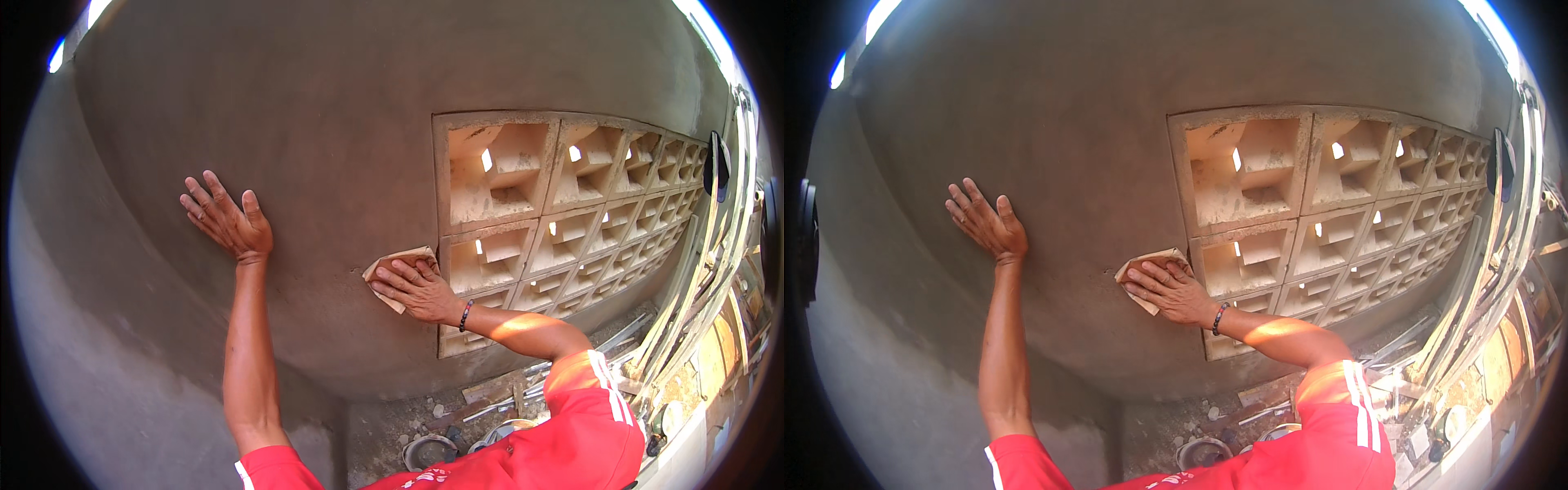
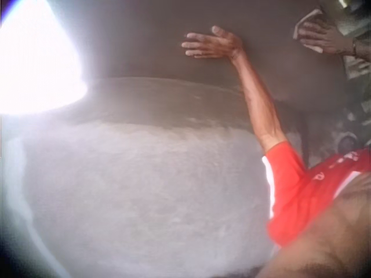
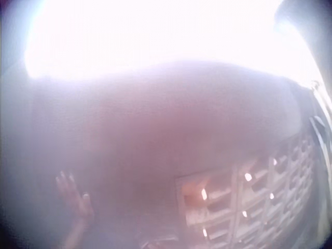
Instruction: The person smooths a freshly plastered wall using a brush and then a sanding block. They work on the flat surface and around a decorative lattice section, repeatedly rubbing the surface to even out the texture.
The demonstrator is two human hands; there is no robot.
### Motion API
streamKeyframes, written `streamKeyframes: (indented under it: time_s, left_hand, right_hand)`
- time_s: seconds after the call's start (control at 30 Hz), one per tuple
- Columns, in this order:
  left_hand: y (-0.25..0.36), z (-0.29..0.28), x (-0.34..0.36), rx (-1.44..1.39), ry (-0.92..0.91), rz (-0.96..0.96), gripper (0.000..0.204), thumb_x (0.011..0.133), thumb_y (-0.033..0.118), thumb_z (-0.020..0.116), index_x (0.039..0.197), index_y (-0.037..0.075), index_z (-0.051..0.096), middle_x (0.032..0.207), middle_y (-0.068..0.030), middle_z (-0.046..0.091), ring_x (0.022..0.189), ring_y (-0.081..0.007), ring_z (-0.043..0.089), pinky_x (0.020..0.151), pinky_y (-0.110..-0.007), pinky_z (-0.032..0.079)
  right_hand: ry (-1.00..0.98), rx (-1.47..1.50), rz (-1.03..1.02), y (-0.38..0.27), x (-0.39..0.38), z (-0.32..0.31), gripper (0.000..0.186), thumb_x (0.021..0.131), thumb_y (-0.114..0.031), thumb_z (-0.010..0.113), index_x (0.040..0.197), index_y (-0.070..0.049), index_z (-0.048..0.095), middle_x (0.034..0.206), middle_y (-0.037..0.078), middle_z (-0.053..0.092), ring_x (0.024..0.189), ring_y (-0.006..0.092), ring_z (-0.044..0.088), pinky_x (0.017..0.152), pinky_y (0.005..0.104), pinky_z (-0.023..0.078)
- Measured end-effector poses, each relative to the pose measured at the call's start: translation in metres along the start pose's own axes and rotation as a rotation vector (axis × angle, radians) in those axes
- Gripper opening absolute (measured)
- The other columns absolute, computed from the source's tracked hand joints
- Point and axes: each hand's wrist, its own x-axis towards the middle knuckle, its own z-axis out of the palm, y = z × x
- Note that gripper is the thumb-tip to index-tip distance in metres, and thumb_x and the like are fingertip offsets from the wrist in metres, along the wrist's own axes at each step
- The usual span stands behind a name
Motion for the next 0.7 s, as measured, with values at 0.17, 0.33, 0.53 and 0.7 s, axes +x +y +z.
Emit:
streamKeyframes:
  time_s: [0.17, 0.33, 0.53, 0.7]
  left_hand:
    - [-0.004, -0.003, -0.004, 0.033, 0.002, 0.0, 0.07, 0.099, 0.055, 0.027, 0.154, 0.011, 0.023, 0.161, -0.0167, 0.014, 0.147, -0.0428, 0.01, 0.117, -0.054, 0.008]
    - [0.008, -0.001, -0.002, 0.011, 0.036, 0.021, 0.069, 0.1, 0.053, 0.026, 0.154, 0.012, 0.023, 0.161, -0.0159, 0.014, 0.147, -0.0416, 0.01, 0.118, -0.054, 0.008]
    - [-0.009, -0.004, -0.001, 0.052, -0.012, -0.003, 0.074, 0.099, 0.06, 0.022, 0.155, 0.012, 0.02, 0.161, -0.016, 0.012, 0.147, -0.0418, 0.008, 0.118, -0.054, 0.006]
    - [0.02, -0.024, 0.014, 0.042, -0.061, 0.005, 0.078, 0.098, 0.065, 0.018, 0.156, 0.012, 0.016, 0.161, -0.0169, 0.011, 0.148, -0.0416, 0.005, 0.117, -0.055, 0.006]
  right_hand:
    - [0.192, -0.044, 0.073, 0.088, 0.122, -0.073, 0.067, 0.088, -0.024, 0.05, 0.153, -0.027, 0.031, 0.163, 0.002, 0.016, 0.151, 0.0279, 0.006, 0.12, 0.0488, -0.007]
    - [0.735, -0.057, 0.503, 0.244, 0.275, -0.209, 0.054, 0.098, -0.042, 0.042, 0.148, -0.021, 0.04, 0.158, 0.009, 0.026, 0.148, 0.0357, 0.011, 0.118, 0.0573, 0.005]
    - [0.538, -0.305, 0.089, 0.156, 0.287, -0.136, 0.051, 0.097, -0.038, 0.04, 0.146, -0.025, 0.043, 0.158, 0.005, 0.028, 0.148, 0.03, 0.018, 0.119, 0.0539, 0.006]
    - [0.549, -0.268, 0.311, 0.252, 0.204, -0.185, 0.051, 0.098, -0.046, 0.045, 0.146, -0.029, 0.043, 0.157, 0.004, 0.031, 0.147, 0.0304, 0.02, 0.118, 0.054, 0.01]
